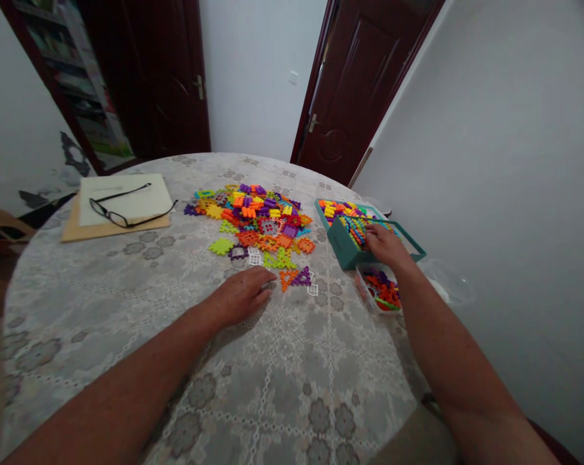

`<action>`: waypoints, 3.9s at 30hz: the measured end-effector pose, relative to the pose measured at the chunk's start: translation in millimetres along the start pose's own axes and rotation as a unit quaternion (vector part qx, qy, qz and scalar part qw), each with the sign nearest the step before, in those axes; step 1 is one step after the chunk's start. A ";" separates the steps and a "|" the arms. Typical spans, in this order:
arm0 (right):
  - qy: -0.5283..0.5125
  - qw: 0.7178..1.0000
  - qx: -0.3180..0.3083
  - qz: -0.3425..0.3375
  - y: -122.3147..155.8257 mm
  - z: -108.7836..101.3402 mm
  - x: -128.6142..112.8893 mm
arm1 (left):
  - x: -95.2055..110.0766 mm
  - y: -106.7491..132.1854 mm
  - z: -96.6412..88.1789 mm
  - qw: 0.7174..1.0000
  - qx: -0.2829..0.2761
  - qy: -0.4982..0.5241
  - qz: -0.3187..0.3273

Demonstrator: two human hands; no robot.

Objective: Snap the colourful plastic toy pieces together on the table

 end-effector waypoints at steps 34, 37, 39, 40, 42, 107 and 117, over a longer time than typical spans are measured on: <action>0.016 0.929 -0.159 -0.333 103.8 94.0 -156.4 | 2.6 -0.3 6.3 1.000 0.005 -0.010 0.010; -0.030 0.930 -0.139 -0.340 112.9 89.8 -166.9 | 7.2 0.5 1.9 1.000 0.008 0.013 0.009; -0.048 0.927 -0.146 -0.341 118.6 90.8 -176.3 | 10.8 0.8 -0.7 1.000 0.007 0.024 0.018; -0.048 0.927 -0.154 -0.340 120.3 92.9 -180.9 | 12.3 0.7 -1.2 0.999 0.005 0.025 0.023; -0.031 0.928 -0.166 -0.332 120.8 98.6 -188.7 | 13.9 0.1 -0.5 1.000 -0.002 0.015 0.027; -0.171 0.925 -0.155 -0.303 99.7 113.7 -167.3 | -1.2 -3.0 4.7 0.993 0.045 0.073 -0.084; 0.008 0.976 -0.043 -0.215 62.9 130.1 -151.0 | 7.2 -4.2 1.8 0.999 0.006 0.022 -0.028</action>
Point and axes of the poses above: each hand's wrist, its own y-axis away from the middle knuckle, its own z-axis out of the palm, x = y × z, the point moved 5 cm from there along -y, towards the middle knuckle, and after that the axes turned 5 degrees about -x, right-handed, at the moved point
